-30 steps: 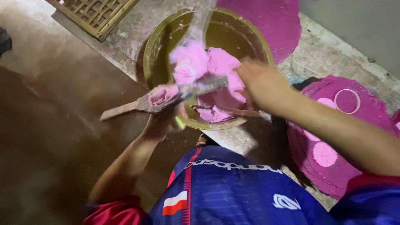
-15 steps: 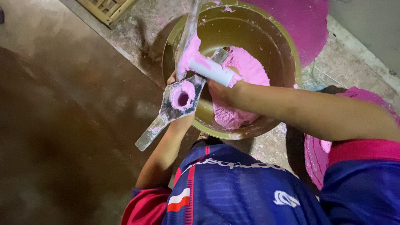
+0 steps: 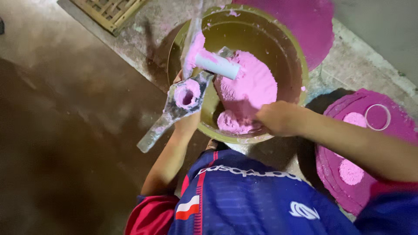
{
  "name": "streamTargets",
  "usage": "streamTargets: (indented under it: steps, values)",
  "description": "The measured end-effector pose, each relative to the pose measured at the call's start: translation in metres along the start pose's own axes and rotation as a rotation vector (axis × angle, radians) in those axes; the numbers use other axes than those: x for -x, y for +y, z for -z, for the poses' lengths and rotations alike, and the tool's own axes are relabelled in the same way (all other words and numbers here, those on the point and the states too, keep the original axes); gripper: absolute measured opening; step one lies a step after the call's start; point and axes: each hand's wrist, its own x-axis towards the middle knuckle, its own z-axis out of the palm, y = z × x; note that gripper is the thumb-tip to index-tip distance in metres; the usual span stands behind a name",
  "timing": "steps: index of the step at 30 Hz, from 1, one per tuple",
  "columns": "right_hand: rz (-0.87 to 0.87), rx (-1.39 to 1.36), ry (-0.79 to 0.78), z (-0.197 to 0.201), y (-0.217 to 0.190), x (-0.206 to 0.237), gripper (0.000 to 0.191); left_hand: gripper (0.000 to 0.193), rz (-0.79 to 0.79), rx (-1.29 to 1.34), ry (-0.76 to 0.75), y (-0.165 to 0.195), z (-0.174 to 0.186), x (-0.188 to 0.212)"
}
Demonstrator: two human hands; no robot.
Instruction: The person scoops pink dough from a large bowl into a handheld extruder mold, squeezes the tool to press out round dough discs onto a round board, then transfers the finished discs by hand onto a slatted bamboo tray with other completed discs, repeating the cycle.
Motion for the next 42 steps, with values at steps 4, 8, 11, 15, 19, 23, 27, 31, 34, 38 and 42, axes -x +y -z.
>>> streamTargets:
  steps: [4, 8, 11, 15, 19, 23, 27, 31, 34, 38, 42]
  values:
    - [-0.013, -0.361, 0.146, 0.026, 0.012, 0.067, 0.032, 0.046, 0.052, -0.121, 0.014, 0.002, 0.010, -0.017]
    - [-0.092, -0.588, 0.310, 0.060, 0.015, 0.127, 0.035, 0.062, -0.207, -0.385, 0.017, 0.013, 0.001, -0.032]
    - [-0.286, -0.653, 0.288, 0.067, 0.019, 0.136, 0.037, 0.074, -0.167, -0.368, -0.126, 0.030, -0.020, -0.027]
    - [0.004, -0.564, 0.488, 0.067, 0.032, 0.126, 0.032, 0.079, -0.098, -0.406, -0.341, 0.049, -0.031, -0.019]
    - [-0.231, 0.071, 0.578, 0.077, 0.014, 0.116, 0.036, 0.074, 0.009, -0.506, -0.550, 0.046, -0.035, -0.018]
    - [-0.212, 0.511, 0.383, 0.067, -0.050, 0.063, 0.026, 0.054, -0.363, -0.374, -0.441, 0.027, -0.060, -0.008]
    - [-0.066, 0.556, 0.558, 0.046, -0.062, 0.074, 0.026, 0.030, -0.340, -0.311, -0.523, 0.001, -0.060, 0.008]
    - [-0.283, 0.295, 0.676, 0.045, -0.041, 0.126, 0.045, 0.017, 0.039, -0.594, -0.601, -0.023, -0.042, -0.017]
    - [-0.093, -0.145, 1.029, 0.044, -0.032, 0.105, 0.031, 0.014, 0.073, -0.306, -0.371, -0.024, -0.049, -0.019]
    - [0.035, -0.543, 1.102, 0.001, -0.041, 0.037, 0.047, 0.053, -0.422, -0.578, -0.036, -0.020, -0.058, -0.023]
    - [-0.048, -0.746, 0.944, -0.054, -0.039, 0.035, 0.044, 0.071, -0.396, -0.599, -0.111, -0.021, -0.050, -0.046]
